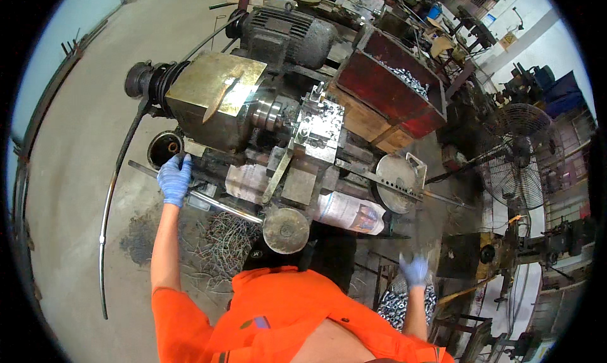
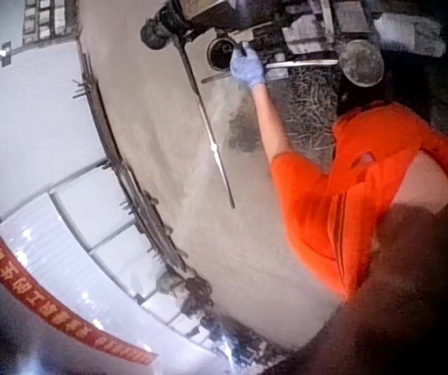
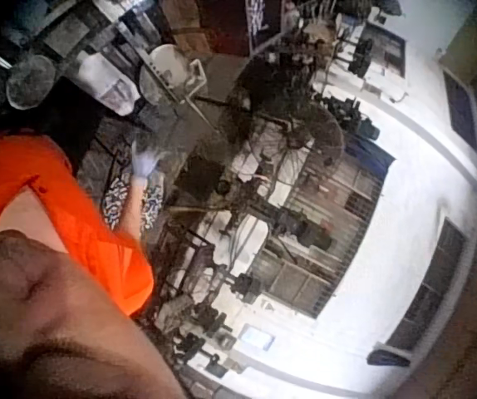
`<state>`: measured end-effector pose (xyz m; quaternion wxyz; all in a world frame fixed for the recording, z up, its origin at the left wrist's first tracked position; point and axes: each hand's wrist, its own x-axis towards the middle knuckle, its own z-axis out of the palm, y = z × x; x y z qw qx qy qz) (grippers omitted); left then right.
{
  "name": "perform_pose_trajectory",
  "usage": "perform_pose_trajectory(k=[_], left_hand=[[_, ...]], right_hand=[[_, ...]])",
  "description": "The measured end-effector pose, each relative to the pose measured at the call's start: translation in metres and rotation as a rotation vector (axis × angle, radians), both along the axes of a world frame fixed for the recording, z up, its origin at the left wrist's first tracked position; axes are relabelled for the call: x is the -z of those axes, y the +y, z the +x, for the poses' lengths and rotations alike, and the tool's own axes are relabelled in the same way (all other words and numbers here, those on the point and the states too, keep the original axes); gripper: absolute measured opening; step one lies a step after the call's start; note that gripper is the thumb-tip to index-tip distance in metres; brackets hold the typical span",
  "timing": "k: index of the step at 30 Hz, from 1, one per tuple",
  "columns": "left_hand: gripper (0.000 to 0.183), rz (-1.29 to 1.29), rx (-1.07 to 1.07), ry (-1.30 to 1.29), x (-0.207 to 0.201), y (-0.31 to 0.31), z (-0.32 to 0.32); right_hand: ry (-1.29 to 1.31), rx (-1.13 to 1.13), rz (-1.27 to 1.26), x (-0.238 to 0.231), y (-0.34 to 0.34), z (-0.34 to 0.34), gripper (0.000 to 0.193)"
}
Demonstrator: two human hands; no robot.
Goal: The person operates a lathe machine by loading a metal part into the chuck, using a lever to engage the machine, and luego removing the part and placing it into a container.
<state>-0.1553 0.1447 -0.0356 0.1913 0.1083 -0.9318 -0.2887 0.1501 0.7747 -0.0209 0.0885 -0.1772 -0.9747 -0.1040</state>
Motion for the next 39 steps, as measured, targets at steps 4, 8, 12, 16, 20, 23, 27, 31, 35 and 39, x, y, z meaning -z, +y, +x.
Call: perform_pose_trajectory(k=[4,8,12,16,20,23,27,31,35,39], left_hand=[[0.03,0.05,-0.013,0.0,0.003,-0.002,0.0],[0.031,0.086,0.01,-0.003,-0.007,0.001,0.001],[0.031,0.302,0.068,0.102,0.015,-0.018,0.004],[0.027,0.661,-0.025,0.285,0.012,-0.032,0.024],[0.028,0.753,-0.21,0.187,0.067,-0.093,0.056],[0.03,0.367,-0.034,-0.137,0.137,-0.095,0.053],[0.048,-0.538,0.255,-0.534,0.136,-0.051,0.036],[0.055,-0.666,0.404,-0.519,0.159,-0.056,0.012],[0.041,-0.322,-0.131,-0.45,0.198,-0.015,0.045],[0.036,-0.488,0.225,-0.604,0.157,0.001,0.038]], right_hand=[[-0.329,0.48,-0.18,0.036,-0.041,0.09,0.065],[-0.249,0.307,-0.315,0.127,-0.053,0.114,0.061],[-0.47,0.324,-0.698,0.164,-0.065,0.103,0.056],[-0.888,-0.303,-0.357,0.247,-0.002,0.15,0.042],[-0.634,0.131,-0.716,0.194,-0.02,0.132,0.034],[-0.432,0.085,-0.823,0.228,0.005,0.154,0.031],[-0.256,0.497,-1.083,0.165,-0.042,0.098,0.035],[-0.262,0.463,-0.974,0.143,-0.058,0.074,0.034],[-0.267,0.315,-0.972,0.136,-0.061,0.063,0.034],[-0.149,0.3,-0.964,0.086,-0.073,0.021,0.029]])
